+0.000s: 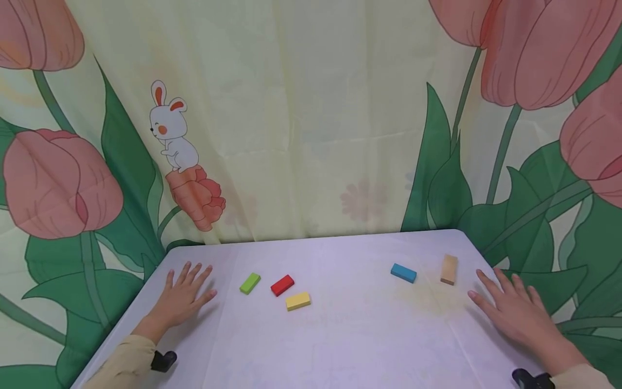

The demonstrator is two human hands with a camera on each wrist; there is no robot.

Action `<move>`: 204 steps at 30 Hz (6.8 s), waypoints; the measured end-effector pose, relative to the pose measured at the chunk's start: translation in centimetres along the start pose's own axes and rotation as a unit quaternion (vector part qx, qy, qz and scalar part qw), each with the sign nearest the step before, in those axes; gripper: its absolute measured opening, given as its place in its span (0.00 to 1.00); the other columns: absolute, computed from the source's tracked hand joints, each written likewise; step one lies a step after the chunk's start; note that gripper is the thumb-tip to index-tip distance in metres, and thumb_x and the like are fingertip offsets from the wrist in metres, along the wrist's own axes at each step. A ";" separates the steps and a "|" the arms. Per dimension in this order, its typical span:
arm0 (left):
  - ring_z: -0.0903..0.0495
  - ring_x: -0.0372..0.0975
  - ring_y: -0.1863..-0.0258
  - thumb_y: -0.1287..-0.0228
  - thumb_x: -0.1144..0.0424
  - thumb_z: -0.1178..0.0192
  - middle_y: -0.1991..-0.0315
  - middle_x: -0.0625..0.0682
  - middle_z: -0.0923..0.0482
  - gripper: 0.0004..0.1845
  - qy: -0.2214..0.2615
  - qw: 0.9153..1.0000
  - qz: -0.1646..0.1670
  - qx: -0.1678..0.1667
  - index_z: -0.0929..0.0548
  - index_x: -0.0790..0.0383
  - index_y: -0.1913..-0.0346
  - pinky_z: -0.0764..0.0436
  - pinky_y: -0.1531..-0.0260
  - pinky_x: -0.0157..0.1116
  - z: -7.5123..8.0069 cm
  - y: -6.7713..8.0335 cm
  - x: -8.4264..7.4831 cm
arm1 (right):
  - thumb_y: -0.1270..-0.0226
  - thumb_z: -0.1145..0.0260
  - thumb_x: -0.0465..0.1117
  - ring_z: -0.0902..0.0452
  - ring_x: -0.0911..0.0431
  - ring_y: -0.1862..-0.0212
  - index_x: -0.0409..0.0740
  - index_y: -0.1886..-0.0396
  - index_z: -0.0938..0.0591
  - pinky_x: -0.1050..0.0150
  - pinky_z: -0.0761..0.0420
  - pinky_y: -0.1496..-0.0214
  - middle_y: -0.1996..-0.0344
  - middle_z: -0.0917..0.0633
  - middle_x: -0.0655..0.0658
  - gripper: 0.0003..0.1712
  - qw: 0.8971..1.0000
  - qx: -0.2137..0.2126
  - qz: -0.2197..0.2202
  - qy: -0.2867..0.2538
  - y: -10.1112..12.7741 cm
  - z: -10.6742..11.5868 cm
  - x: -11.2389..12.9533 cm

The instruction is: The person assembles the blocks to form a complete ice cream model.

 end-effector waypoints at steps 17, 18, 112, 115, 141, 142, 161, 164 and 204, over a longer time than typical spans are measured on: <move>0.26 0.58 0.33 0.28 0.51 0.38 0.36 0.61 0.22 0.25 -0.015 0.999 -0.036 0.003 0.20 0.62 0.35 0.29 0.36 0.63 -0.5 -1.5 -2.1 | 0.18 0.48 0.59 0.35 0.20 0.37 0.25 0.31 0.30 0.24 0.30 0.43 0.37 0.32 0.16 0.40 0.999 -0.008 0.031 -0.033 -3.1 0.7 2.8; 0.25 0.57 0.34 0.28 0.52 0.37 0.37 0.61 0.21 0.24 -0.012 0.999 -0.038 0.000 0.20 0.62 0.35 0.28 0.37 0.63 -0.5 -1.7 -2.3 | 0.19 0.48 0.59 0.35 0.20 0.37 0.25 0.31 0.31 0.23 0.30 0.43 0.37 0.32 0.16 0.40 0.999 -0.009 0.030 -0.039 -3.3 0.6 3.1; 0.17 0.34 0.59 0.45 0.63 0.22 0.59 0.39 0.15 0.04 0.150 0.975 -0.134 0.096 0.08 0.49 0.70 0.15 0.53 0.41 1.2 0.4 -10.6 | 0.53 0.17 0.61 0.23 0.37 0.38 0.56 0.55 0.13 0.30 0.30 0.44 0.45 0.15 0.44 0.28 0.984 0.046 0.069 -0.155 -1.0 -1.6 16.5; 0.18 0.32 0.59 0.44 0.63 0.22 0.59 0.38 0.15 0.04 0.166 0.969 -0.152 0.104 0.07 0.49 0.69 0.15 0.54 0.39 1.2 0.5 -11.1 | 0.53 0.17 0.62 0.22 0.39 0.38 0.58 0.56 0.13 0.31 0.29 0.45 0.45 0.16 0.46 0.27 0.982 0.047 0.079 -0.163 -0.9 -1.9 17.1; 0.17 0.27 0.54 0.38 0.61 0.25 0.53 0.37 0.13 0.07 0.173 0.930 -0.306 0.112 0.05 0.45 0.59 0.21 0.49 0.32 0.9 0.3 -18.0 | 0.55 0.17 0.62 0.21 0.48 0.42 0.64 0.58 0.14 0.33 0.30 0.43 0.46 0.17 0.56 0.25 0.978 0.073 0.099 -0.171 -0.4 -3.0 21.0; 0.17 0.27 0.53 0.38 0.60 0.26 0.52 0.37 0.13 0.07 0.170 0.929 -0.310 0.111 0.06 0.45 0.58 0.21 0.49 0.31 1.0 0.3 -18.3 | 0.55 0.16 0.62 0.21 0.48 0.43 0.64 0.58 0.14 0.33 0.30 0.43 0.46 0.17 0.56 0.25 0.977 0.074 0.099 -0.172 -0.4 -3.0 21.1; 0.25 0.22 0.67 0.31 0.56 0.32 0.40 0.36 0.16 0.17 0.155 0.927 -0.312 0.140 0.12 0.41 0.41 0.31 0.67 0.22 0.3 -0.7 -20.8 | 0.56 0.16 0.63 0.22 0.52 0.42 0.70 0.60 0.16 0.34 0.32 0.42 0.50 0.18 0.63 0.23 0.970 0.087 0.140 -0.180 0.6 -3.6 24.2; 0.30 0.23 0.72 0.30 0.56 0.33 0.40 0.36 0.17 0.16 0.153 0.928 -0.309 0.140 0.12 0.41 0.41 0.33 0.69 0.22 0.2 -0.9 -21.0 | 0.56 0.16 0.63 0.22 0.52 0.42 0.70 0.60 0.16 0.32 0.32 0.41 0.50 0.18 0.62 0.23 0.968 0.090 0.148 -0.182 0.7 -3.8 24.6; 0.17 0.28 0.43 0.26 0.49 0.37 0.36 0.36 0.19 0.19 0.169 0.930 -0.294 0.138 0.15 0.44 0.36 0.20 0.48 0.27 -1.0 -3.2 -24.5 | 0.56 0.18 0.65 0.23 0.50 0.41 0.67 0.58 0.15 0.31 0.36 0.36 0.48 0.18 0.59 0.25 0.956 0.114 0.184 -0.196 2.1 -4.1 28.1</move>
Point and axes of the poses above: each hand's wrist, its own y-axis away from the middle knuckle, its own z-axis out of the back of the hand, x = y × z, the point moved 4 cm from there along -y, towards the middle knuckle
